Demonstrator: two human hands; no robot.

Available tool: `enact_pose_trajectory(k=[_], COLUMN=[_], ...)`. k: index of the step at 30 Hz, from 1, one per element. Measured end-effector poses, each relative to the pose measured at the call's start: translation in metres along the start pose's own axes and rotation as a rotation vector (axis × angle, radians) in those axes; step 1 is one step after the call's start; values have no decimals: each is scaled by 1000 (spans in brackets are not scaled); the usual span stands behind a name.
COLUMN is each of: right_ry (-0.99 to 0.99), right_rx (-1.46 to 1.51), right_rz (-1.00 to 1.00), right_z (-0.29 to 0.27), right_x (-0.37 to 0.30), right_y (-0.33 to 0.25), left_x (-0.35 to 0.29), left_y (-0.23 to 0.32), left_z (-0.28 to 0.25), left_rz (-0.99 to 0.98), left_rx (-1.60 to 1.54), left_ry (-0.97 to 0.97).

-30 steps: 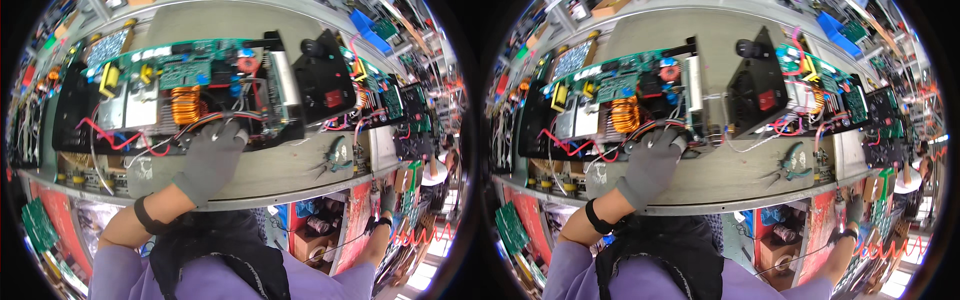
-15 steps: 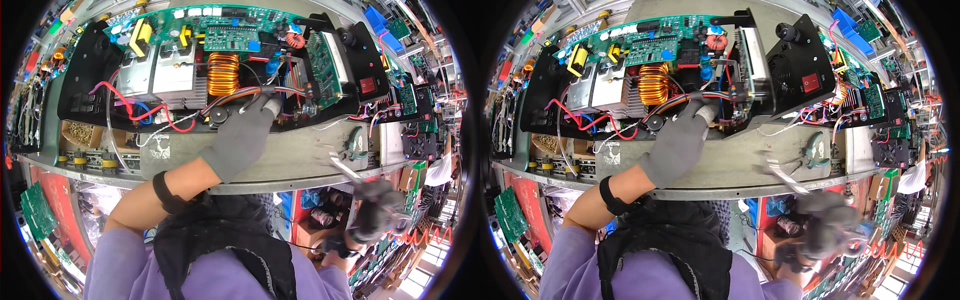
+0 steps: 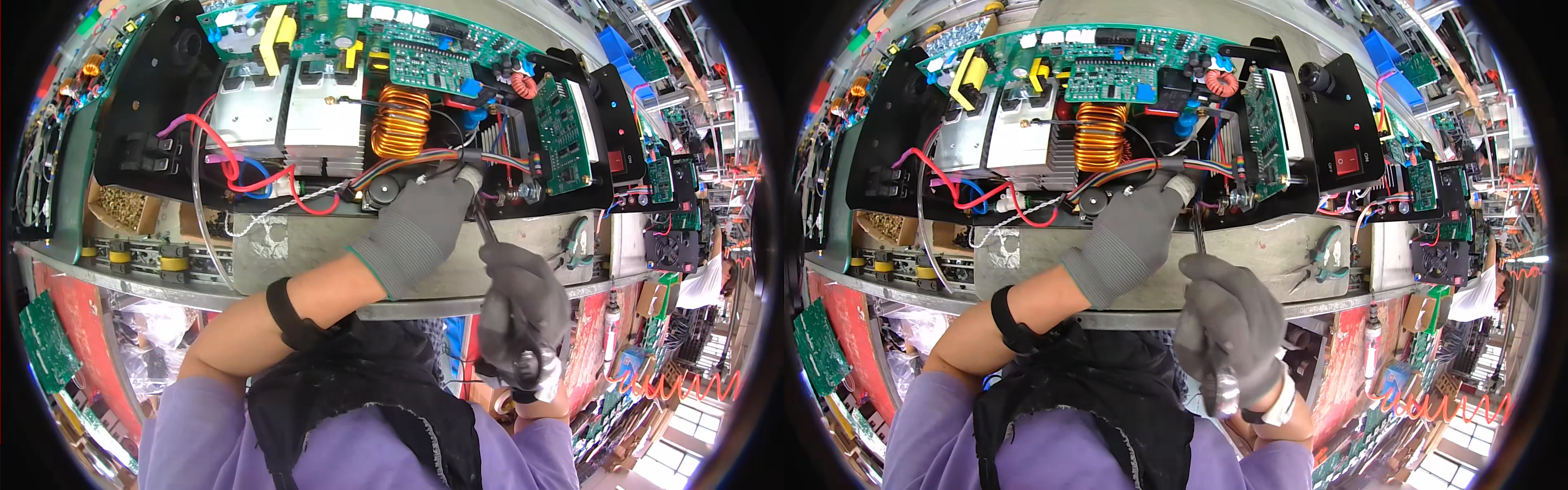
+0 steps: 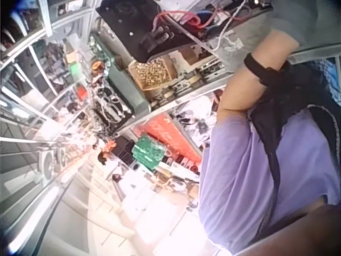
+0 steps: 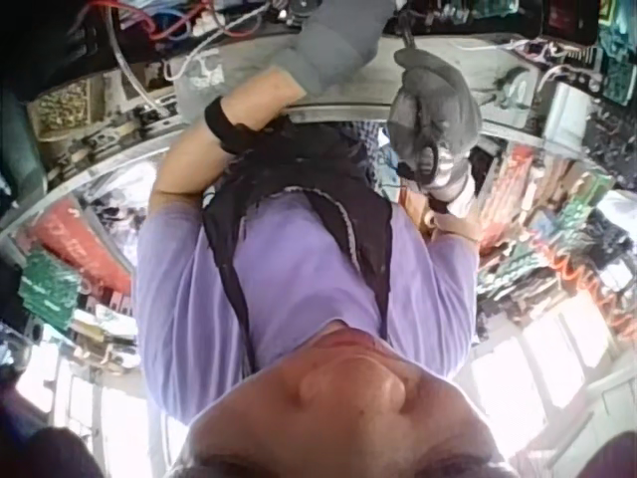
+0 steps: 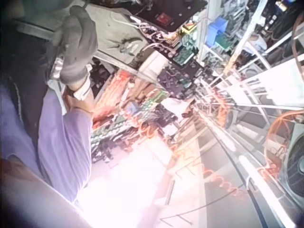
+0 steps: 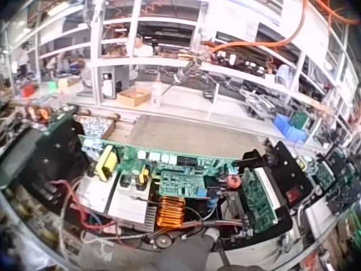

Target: Assembling and wiring solar power inverter components on a factory assembly line.

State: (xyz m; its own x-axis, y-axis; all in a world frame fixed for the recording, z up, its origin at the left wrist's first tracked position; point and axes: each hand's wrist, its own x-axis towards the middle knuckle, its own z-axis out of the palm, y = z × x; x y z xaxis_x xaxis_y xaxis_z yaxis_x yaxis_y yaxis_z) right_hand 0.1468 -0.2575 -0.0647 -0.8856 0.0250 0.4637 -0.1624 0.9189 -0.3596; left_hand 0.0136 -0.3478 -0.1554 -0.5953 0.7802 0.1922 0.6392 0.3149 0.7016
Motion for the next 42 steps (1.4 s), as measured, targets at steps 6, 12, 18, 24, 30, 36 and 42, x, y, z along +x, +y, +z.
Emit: enact_pose_trajectory(k=[6,12,18,24,30,36,42], right_ry=[73,203,145,296,234,53,489], right_rx=[36,260,341,294,251,326,-100], right_rz=[16,223,218,88,81,-341,233], right_z=[12,7,-8,21,4,-45,-118], right_x=[-21,-38,-42,-62,-47,-39,-77], right_y=[-8,-5,6,18,18,-11,39], left_x=[-3,4,53,41,38,34,25], left_y=[17,36,3,10,18,16,25], left_z=[-22,-70,-107,-109,-111,-124,-159], left_rz=[-19,408,325,263,187,199,177], left_rx=[18,169,741,887,740,701,698], left_ry=[-99,545,794,690,656,573,477])
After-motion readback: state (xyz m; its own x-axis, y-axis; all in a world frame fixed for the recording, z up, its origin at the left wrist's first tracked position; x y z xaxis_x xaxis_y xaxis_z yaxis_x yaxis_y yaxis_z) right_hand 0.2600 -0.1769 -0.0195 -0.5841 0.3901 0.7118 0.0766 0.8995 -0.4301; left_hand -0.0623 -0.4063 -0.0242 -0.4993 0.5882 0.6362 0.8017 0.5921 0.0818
